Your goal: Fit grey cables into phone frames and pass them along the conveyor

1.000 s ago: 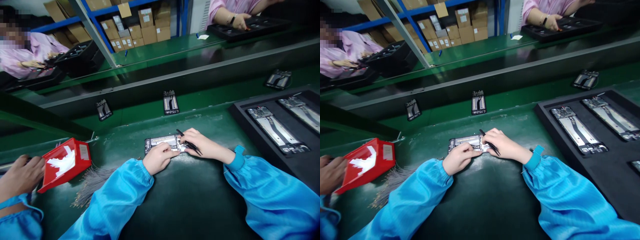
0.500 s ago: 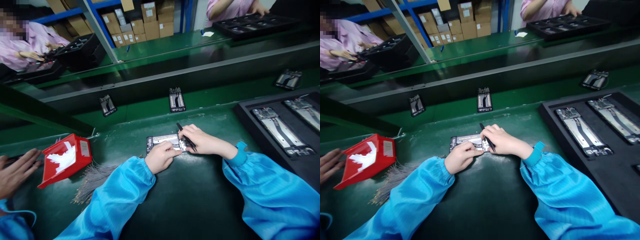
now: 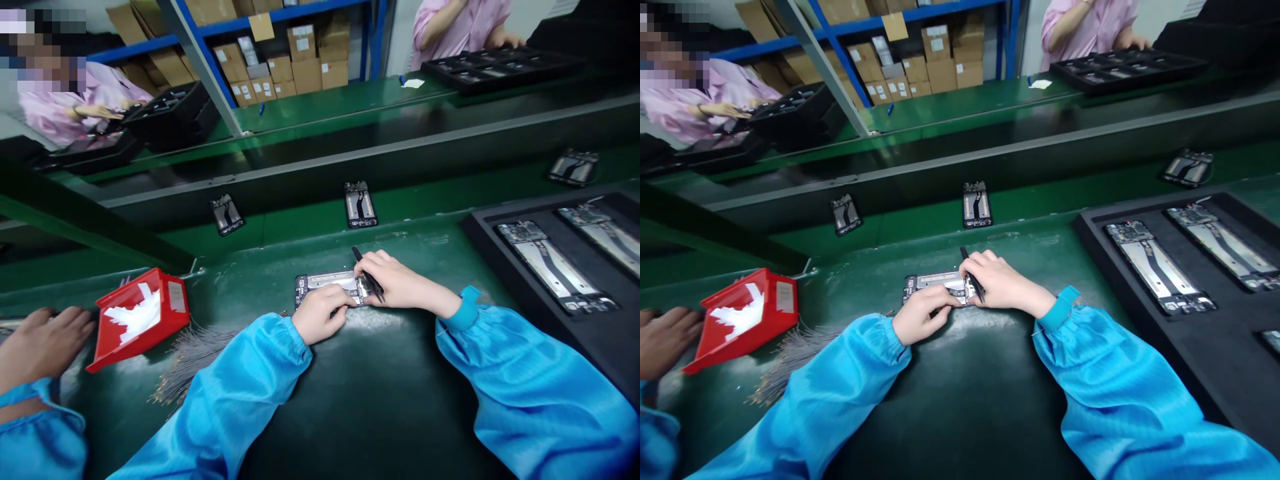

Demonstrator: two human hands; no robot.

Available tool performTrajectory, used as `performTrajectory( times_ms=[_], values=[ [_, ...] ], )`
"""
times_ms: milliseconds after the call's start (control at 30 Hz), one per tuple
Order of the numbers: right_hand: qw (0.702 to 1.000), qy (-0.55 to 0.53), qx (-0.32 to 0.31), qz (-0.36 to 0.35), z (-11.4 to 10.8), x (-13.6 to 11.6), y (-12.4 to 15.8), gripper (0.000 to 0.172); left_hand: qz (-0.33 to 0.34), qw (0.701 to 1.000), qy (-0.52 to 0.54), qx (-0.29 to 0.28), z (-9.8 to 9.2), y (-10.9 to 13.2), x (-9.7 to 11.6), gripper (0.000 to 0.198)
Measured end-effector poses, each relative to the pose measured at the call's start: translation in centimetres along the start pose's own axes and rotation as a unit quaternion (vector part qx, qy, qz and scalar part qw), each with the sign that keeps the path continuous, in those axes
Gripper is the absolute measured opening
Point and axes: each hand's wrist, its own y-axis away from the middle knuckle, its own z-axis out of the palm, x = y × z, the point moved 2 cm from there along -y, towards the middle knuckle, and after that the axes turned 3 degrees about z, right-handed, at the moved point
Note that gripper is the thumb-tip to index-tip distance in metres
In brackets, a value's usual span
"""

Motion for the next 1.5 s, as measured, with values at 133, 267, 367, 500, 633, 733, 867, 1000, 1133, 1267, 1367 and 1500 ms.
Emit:
performTrajectory(
  times_ms=[133,267,367,500,633,733,867,1000,1133,1267,1367,1500],
  values=[
    [1.000,0.024,-0.013,0.004,0.0,0.0,-0.2,0.036,-0.003,1.000,0.008,0.003,0.0,0.0,-0.1,0.025],
    [0.998,0.049,-0.033,0.004,-0.2,-0.2,-0.5,0.035,0.005,1.000,0.003,0.007,0.0,-0.2,-0.1,0.025],
    [0.997,0.059,-0.051,0.002,-0.5,-0.4,-0.9,0.034,0.017,1.000,0.006,0.011,0.0,-0.3,0.0,0.026],
    [0.994,0.073,-0.083,-0.011,-0.9,-0.6,-1.4,0.033,0.016,1.000,0.002,0.007,0.1,-0.2,-0.1,0.027],
    [0.992,0.079,-0.099,-0.020,-1.1,-0.4,-1.6,0.034,0.013,1.000,-0.005,0.003,0.2,-0.2,-0.1,0.027],
    [0.989,0.101,-0.107,-0.028,-1.1,-0.4,-1.8,0.034,0.015,1.000,-0.005,0.001,0.2,-0.3,-0.1,0.027],
    [0.980,0.155,-0.118,-0.033,-1.0,-1.0,-2.3,0.037,0.008,1.000,-0.011,-0.008,0.1,-0.4,0.0,0.026],
    [0.977,0.172,-0.111,-0.051,-1.0,-1.5,-2.3,0.033,0.006,1.000,-0.012,0.003,0.1,-0.4,0.0,0.024],
    [0.985,0.119,-0.106,-0.067,-1.1,-1.2,-1.9,0.030,-0.039,0.998,-0.032,0.035,0.3,-0.5,-0.1,0.019],
    [0.988,0.099,-0.102,-0.066,-1.0,-0.8,-1.9,0.031,-0.059,0.996,-0.056,0.036,0.4,-0.5,-0.1,0.016],
    [0.989,0.086,-0.104,-0.066,-0.9,-0.7,-2.0,0.032,-0.059,0.996,-0.057,0.035,0.4,-0.6,-0.1,0.015],
    [0.989,0.089,-0.102,-0.058,-0.9,-0.7,-2.0,0.033,-0.059,0.996,-0.059,0.031,0.4,-0.6,-0.1,0.015]
  ],
)
